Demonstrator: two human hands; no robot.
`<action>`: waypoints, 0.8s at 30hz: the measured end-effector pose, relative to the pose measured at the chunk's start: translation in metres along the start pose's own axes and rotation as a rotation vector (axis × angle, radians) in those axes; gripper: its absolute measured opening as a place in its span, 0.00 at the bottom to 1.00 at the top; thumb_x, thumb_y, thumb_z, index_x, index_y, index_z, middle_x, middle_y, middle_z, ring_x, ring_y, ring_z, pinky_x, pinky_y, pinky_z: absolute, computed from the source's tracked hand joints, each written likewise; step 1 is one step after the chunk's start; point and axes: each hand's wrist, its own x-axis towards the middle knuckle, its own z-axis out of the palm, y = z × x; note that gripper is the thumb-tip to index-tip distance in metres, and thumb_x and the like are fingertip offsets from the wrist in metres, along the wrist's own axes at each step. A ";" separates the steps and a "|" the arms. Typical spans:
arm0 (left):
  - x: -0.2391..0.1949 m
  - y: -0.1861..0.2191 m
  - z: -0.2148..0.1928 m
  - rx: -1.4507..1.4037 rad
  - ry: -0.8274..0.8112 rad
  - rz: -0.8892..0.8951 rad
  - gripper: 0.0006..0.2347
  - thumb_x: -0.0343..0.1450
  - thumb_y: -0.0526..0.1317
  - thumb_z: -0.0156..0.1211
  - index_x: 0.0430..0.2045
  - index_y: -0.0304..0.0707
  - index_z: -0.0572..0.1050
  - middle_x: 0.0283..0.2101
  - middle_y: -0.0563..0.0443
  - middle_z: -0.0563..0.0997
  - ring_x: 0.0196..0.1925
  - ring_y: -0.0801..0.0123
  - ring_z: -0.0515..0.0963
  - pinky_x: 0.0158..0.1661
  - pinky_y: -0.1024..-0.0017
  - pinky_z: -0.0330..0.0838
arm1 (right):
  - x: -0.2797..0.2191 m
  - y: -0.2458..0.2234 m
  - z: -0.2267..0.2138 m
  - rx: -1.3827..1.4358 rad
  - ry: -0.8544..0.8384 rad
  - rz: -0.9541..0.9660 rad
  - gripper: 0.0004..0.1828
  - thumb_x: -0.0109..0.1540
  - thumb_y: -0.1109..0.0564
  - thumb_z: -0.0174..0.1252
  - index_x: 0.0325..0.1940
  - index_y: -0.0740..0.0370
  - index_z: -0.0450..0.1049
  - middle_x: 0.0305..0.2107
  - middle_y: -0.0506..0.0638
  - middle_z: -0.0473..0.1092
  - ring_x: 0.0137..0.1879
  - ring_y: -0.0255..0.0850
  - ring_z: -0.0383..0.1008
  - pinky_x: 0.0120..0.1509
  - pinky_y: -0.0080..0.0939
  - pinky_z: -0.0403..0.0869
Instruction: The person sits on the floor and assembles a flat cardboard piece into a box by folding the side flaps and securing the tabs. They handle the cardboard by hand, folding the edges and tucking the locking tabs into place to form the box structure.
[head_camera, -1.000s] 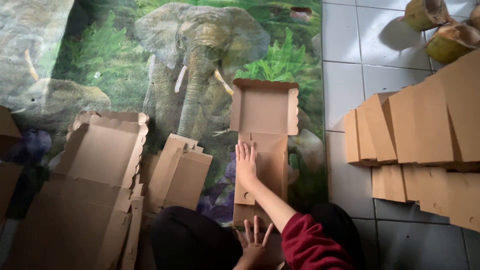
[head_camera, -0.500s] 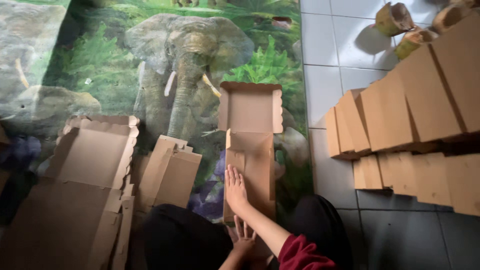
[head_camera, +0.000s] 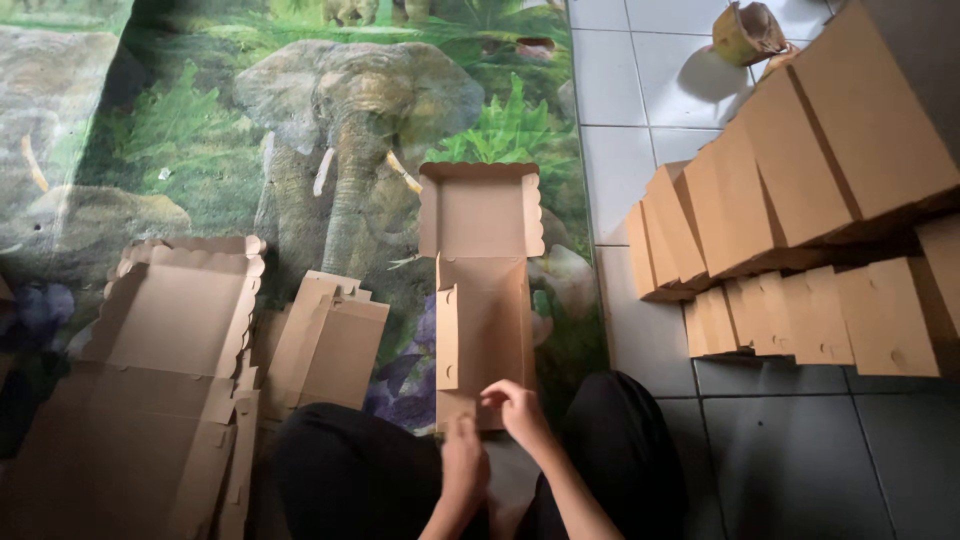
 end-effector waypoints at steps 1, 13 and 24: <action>0.006 -0.005 -0.006 -0.024 0.185 0.028 0.19 0.58 0.33 0.45 0.44 0.35 0.62 0.49 0.44 0.64 0.49 0.51 0.64 0.42 0.54 0.64 | -0.002 0.008 -0.004 0.042 0.068 0.143 0.27 0.44 0.74 0.35 0.33 0.62 0.77 0.26 0.51 0.76 0.32 0.36 0.77 0.40 0.32 0.74; 0.086 -0.035 -0.057 -0.297 0.452 -0.147 0.17 0.59 0.43 0.63 0.37 0.38 0.66 0.40 0.42 0.69 0.39 0.46 0.70 0.42 0.55 0.66 | -0.034 0.091 0.061 -0.848 -0.167 0.048 0.26 0.46 0.58 0.51 0.48 0.66 0.63 0.42 0.62 0.62 0.48 0.59 0.60 0.60 0.58 0.59; 0.076 -0.082 -0.049 -0.634 0.159 -0.539 0.08 0.66 0.43 0.57 0.29 0.38 0.75 0.33 0.50 0.81 0.37 0.66 0.79 0.41 0.68 0.68 | -0.028 0.093 0.079 -0.506 -0.237 0.479 0.20 0.54 0.43 0.61 0.33 0.61 0.70 0.31 0.63 0.72 0.40 0.61 0.72 0.38 0.57 0.67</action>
